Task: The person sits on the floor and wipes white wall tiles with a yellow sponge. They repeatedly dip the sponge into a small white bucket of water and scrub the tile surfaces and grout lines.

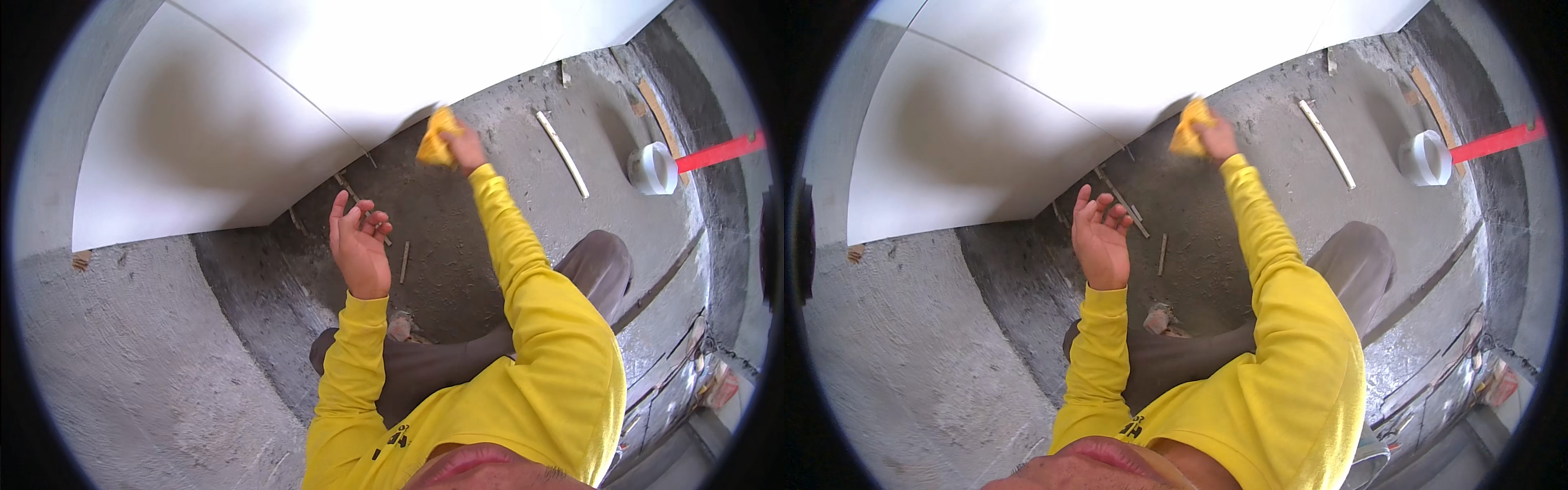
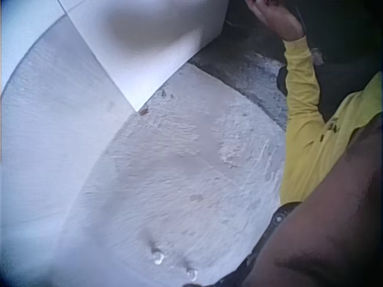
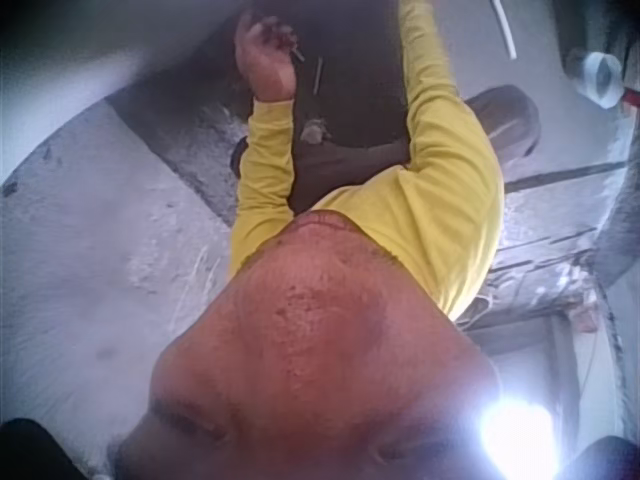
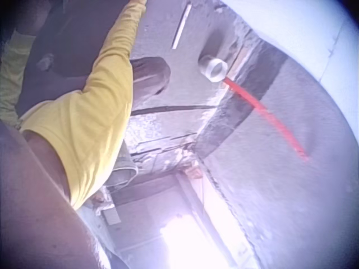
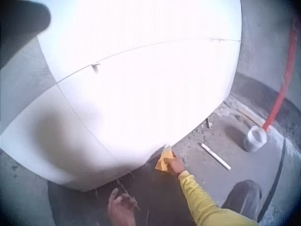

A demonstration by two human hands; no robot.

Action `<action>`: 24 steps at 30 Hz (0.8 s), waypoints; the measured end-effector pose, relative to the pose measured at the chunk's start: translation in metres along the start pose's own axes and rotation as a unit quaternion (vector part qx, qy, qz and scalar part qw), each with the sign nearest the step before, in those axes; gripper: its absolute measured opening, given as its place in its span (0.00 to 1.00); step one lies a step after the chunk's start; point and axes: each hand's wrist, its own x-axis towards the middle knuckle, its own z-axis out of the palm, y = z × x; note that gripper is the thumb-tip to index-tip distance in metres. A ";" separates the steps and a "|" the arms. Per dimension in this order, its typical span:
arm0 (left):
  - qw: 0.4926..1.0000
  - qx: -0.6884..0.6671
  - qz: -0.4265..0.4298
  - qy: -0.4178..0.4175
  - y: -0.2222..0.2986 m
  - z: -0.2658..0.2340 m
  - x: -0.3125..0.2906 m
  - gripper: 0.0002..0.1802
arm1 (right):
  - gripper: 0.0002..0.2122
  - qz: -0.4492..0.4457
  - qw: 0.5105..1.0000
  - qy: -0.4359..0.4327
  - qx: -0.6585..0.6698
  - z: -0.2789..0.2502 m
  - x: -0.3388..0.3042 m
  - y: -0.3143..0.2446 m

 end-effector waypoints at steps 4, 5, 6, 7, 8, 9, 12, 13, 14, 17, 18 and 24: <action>0.999 -0.020 -0.016 -0.038 -0.002 0.006 0.000 0.25 | 0.26 -0.118 0.976 0.169 -0.071 -0.055 0.032 -0.045; 0.999 -0.025 -0.018 -0.041 -0.003 0.005 0.001 0.25 | 0.26 -0.114 0.966 0.219 -0.079 -0.059 0.038 -0.049; 0.999 -0.029 -0.015 -0.038 -0.001 0.003 0.001 0.24 | 0.25 -0.107 0.956 0.261 -0.086 -0.050 0.037 -0.054; 0.999 -0.025 -0.015 -0.031 0.000 0.000 0.002 0.24 | 0.24 -0.077 0.971 0.225 -0.029 -0.046 0.030 -0.056; 0.999 -0.021 -0.016 -0.024 0.000 -0.004 0.005 0.24 | 0.23 -0.046 0.980 0.190 0.028 -0.045 0.018 -0.058; 1.000 -0.018 -0.015 -0.017 0.000 -0.006 0.008 0.24 | 0.22 -0.016 0.985 0.152 0.084 -0.041 0.004 -0.065; 0.997 0.045 -0.056 -0.039 -0.010 -0.009 0.023 0.23 | 0.25 -0.001 0.988 0.054 0.144 -0.045 -0.018 -0.059; 0.994 0.078 -0.064 -0.051 -0.013 -0.007 0.028 0.24 | 0.26 0.005 0.986 0.018 0.164 -0.041 -0.025 -0.061; 0.989 0.111 -0.073 -0.063 -0.018 -0.002 0.031 0.24 | 0.26 -0.021 0.985 0.005 0.171 -0.037 -0.032 -0.063; 0.970 0.224 -0.025 -0.086 -0.039 0.012 0.036 0.28 | 0.27 -0.078 0.978 -0.058 0.185 -0.008 -0.055 -0.075; 0.962 0.261 0.010 -0.080 -0.047 0.018 0.036 0.30 | 0.28 -0.086 0.975 -0.094 0.181 -0.001 -0.060 -0.081; 0.949 0.295 0.098 -0.051 -0.058 0.021 0.046 0.28 | 0.18 -0.110 0.970 -0.207 0.068 0.049 -0.097 -0.097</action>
